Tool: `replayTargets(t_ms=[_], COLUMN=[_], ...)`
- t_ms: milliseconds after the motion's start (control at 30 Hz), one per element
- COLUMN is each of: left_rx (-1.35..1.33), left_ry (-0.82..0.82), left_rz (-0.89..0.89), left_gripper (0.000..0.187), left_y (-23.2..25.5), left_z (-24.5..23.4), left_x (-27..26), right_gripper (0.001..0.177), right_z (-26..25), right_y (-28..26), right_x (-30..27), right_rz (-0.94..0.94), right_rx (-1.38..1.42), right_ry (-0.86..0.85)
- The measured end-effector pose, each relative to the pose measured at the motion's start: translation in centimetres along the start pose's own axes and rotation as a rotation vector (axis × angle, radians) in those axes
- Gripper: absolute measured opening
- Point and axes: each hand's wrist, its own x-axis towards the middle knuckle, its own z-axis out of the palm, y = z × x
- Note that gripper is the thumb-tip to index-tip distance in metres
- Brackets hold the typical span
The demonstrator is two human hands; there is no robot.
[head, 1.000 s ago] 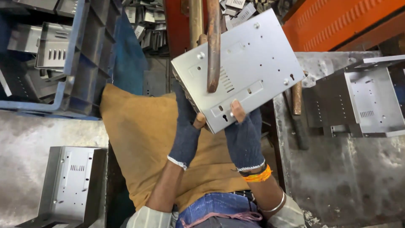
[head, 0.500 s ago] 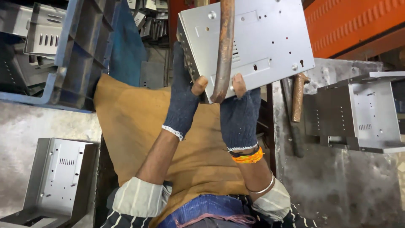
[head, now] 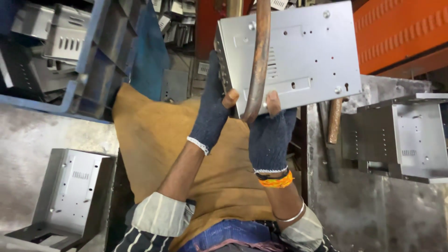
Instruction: The person holds sheet metal enclosure parts and grinds their edges with a power tool, producing sparks, then turns the parts over and hammers and bends small metal pieces by hand. Finished parts are placed into a bin with other completed metal components.
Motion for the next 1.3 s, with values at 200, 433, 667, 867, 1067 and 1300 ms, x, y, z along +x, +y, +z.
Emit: replayTargets(t_ms=[200, 433, 667, 867, 1067, 1300], left_rx=[0.145, -0.310, -0.028, 0.195, 0.148, 0.069], left_ry=[0.004, 0.577, 0.517, -0.010, -0.053, -0.053], left_rz=[0.067, 0.082, 0.265, 0.139, 0.163, 0.204], left_gripper=[0.104, 0.057, 0.056, 0.067, 0.066, 0.058], left_y=[0.0, 2.2, 4.8, 5.1, 4.6, 4.5], left_z=[-0.2, -2.1, -3.3, -3.8, -1.7, 0.4], left_x=[-0.2, 2.2, -3.5, -7.7, -5.3, -3.5], right_gripper=[0.056, 0.059, 0.052, 0.050, 0.048, 0.051], right_z=[-1.8, -3.6, -6.5, -5.3, -7.1, -4.6], right_y=[0.8, -2.0, -2.7, -3.4, -4.9, -6.5], right_x=[0.4, -2.6, -3.2, -1.9, 1.8, 3.3], right_rz=[0.001, -0.007, 0.196, 0.220, 0.233, 0.136], right_rx=[0.009, -0.072, -0.114, -0.133, -0.225, -0.297], right_ry=[-0.019, -0.054, 0.043, 0.034, 0.002, -0.067])
